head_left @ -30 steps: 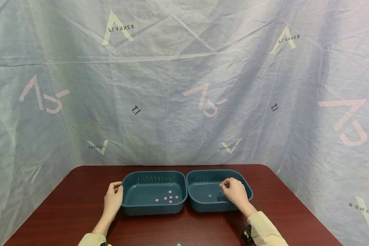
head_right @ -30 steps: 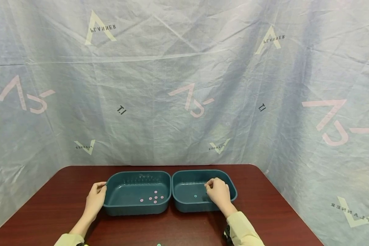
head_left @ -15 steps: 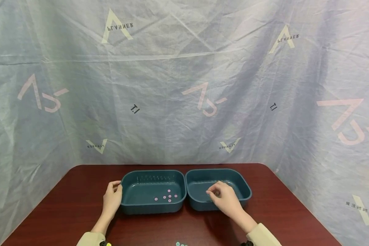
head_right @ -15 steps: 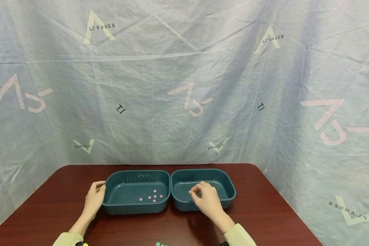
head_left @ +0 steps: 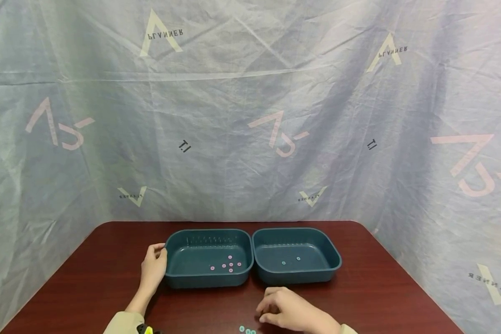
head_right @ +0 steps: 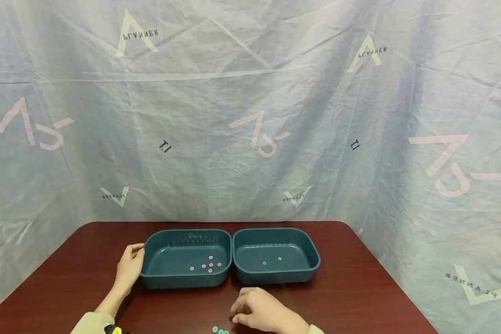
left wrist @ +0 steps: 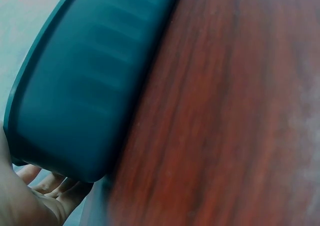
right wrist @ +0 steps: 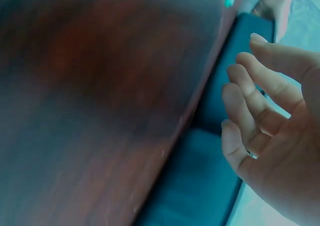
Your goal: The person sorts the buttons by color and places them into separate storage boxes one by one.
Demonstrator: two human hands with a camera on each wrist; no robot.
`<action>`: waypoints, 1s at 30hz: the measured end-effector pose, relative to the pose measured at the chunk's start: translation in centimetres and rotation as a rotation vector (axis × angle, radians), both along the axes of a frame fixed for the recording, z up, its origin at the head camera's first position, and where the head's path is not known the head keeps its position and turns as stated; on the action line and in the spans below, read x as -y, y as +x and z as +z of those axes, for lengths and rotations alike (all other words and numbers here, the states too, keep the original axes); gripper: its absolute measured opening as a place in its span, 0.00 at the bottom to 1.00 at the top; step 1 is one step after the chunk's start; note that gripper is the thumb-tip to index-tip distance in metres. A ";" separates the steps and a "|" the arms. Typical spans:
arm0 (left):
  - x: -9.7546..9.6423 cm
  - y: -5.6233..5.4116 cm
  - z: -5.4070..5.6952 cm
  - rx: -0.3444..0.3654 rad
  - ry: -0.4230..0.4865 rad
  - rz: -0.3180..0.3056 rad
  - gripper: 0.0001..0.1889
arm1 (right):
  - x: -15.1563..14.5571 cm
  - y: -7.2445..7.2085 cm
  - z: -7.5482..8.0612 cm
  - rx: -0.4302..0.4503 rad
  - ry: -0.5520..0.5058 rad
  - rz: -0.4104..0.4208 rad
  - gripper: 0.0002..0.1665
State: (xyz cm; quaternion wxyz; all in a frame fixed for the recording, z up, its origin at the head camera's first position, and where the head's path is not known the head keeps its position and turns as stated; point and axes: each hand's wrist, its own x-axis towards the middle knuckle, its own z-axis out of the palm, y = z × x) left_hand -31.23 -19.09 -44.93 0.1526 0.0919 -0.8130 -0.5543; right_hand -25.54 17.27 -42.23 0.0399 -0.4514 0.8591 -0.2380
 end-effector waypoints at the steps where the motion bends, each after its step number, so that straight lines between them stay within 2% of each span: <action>1: 0.0 0.0 0.0 0.000 0.001 -0.002 0.24 | 0.2 0.1 -0.1 0.011 0.016 0.008 0.08; 5: 0.0 -0.1 -0.1 0.001 0.000 -0.005 0.24 | 1.0 0.4 -0.4 0.035 0.045 0.038 0.08; 12: 0.0 -0.1 -0.1 0.004 0.004 -0.006 0.24 | 1.7 0.5 -0.6 0.004 0.071 0.062 0.09; 21: -0.1 0.0 0.0 0.005 0.000 0.002 0.24 | 2.1 0.7 -0.4 0.045 0.117 0.052 0.07; 30: -0.1 0.0 0.0 0.006 0.001 -0.005 0.24 | 2.2 0.9 -0.4 -0.018 0.133 0.067 0.06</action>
